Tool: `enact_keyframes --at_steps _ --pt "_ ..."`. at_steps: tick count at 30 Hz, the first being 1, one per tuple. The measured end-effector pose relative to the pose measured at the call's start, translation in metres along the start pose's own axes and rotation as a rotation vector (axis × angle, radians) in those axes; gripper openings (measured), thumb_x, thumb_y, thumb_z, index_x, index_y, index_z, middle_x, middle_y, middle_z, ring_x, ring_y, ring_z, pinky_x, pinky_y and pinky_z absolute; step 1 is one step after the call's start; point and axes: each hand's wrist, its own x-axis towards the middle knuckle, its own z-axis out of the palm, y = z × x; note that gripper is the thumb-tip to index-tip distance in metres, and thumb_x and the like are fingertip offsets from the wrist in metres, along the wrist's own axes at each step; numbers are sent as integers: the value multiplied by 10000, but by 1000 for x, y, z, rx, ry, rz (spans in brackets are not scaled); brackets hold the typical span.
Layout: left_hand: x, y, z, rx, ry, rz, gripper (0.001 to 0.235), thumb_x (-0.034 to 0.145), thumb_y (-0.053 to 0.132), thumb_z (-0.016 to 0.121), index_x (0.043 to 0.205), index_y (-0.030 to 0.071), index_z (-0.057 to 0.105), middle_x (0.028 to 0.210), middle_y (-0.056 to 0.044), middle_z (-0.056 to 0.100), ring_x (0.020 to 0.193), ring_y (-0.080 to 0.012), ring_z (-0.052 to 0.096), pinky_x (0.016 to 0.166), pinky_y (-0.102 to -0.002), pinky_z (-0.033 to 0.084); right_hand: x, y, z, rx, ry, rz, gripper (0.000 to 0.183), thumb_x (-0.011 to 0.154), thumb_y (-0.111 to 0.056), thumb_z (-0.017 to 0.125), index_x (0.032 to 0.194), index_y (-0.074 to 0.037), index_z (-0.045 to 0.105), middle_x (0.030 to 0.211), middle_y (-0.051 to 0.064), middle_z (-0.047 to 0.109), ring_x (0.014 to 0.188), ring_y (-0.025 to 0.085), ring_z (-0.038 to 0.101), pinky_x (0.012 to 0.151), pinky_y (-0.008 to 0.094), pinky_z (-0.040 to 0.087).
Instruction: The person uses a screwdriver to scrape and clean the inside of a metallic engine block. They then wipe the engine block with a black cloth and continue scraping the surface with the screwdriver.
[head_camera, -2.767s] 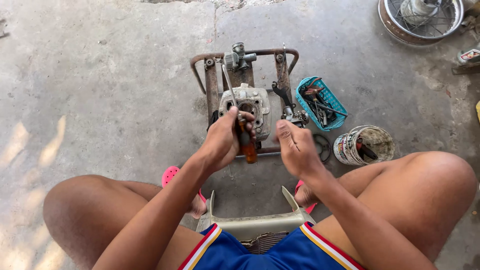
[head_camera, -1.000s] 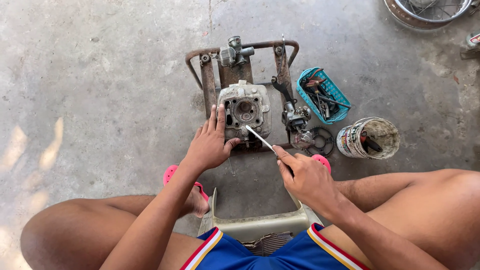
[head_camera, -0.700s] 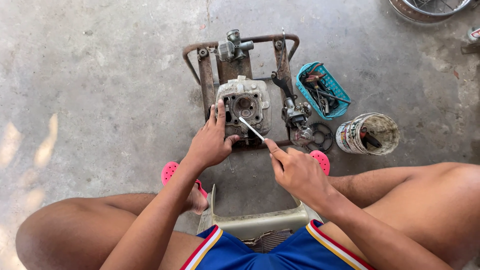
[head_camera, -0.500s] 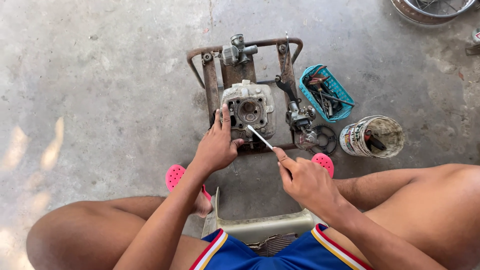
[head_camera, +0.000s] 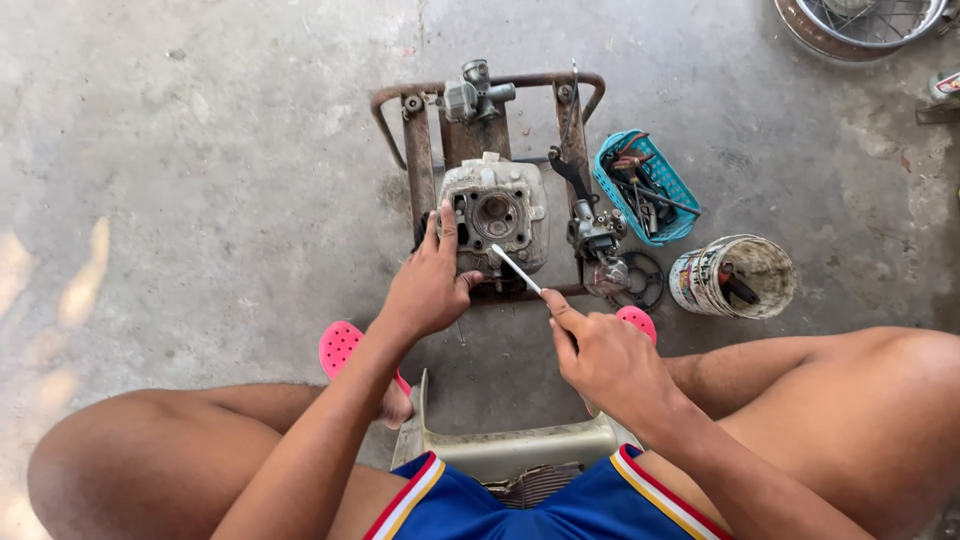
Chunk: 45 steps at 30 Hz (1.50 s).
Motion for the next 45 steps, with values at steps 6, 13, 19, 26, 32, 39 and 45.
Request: enact_keyframes --at_steps 6,13,19,26,32,39,45 --pt "3 -2 1 -16 18 0 1025 962 401 654 1642 50 -27 1606 -358 231 1358 -557 459 1091 -625 402 10 -1 -7 35 -11 19 460 974 -461 437 1377 -398 650 964 222 759 970 496 703 871 591 559" --pt "-1 -5 14 -106 20 -6 1008 967 306 661 1638 49 -46 1601 -390 189 1226 -650 510 1031 -678 434 12 -7 -9 31 -27 49 447 965 -454 467 1364 -417 663 972 264 755 990 514 703 900 581 557" --pt "4 -4 7 -136 15 -25 1016 960 315 664 1643 81 -50 1599 -373 215 1205 -654 519 1013 -677 456 5 -11 -17 31 -13 8 465 983 -368 459 1419 -372 620 951 243 767 934 512 725 846 577 591" --pt "1 -3 6 -145 26 4 986 982 304 643 1642 80 -55 1596 -379 212 1208 -662 510 984 -686 469 5 -12 -20 -3 -34 22 470 973 -397 432 1402 -400 624 939 268 754 951 524 713 874 585 567" --pt "4 -6 10 -102 32 -17 1005 973 339 658 1647 96 -47 1609 -347 224 1200 -638 533 971 -666 492 11 -16 -14 -40 -37 14 455 985 -429 428 1402 -429 612 921 245 752 942 501 721 862 578 577" --pt "3 -2 2 -97 7 -13 1024 955 341 679 1641 68 -30 1605 -349 235 1181 -649 538 975 -692 482 4 -18 -22 -29 -45 2 460 977 -375 439 1399 -402 619 974 244 765 972 495 721 878 581 576" --pt "-2 0 -8 -471 108 -66 1281 807 204 858 1626 89 -121 1493 -380 430 1192 -634 556 1005 -689 453 12 -10 -30 133 -73 98 448 945 -432 517 1340 -326 698 1109 239 757 1062 526 679 924 593 546"
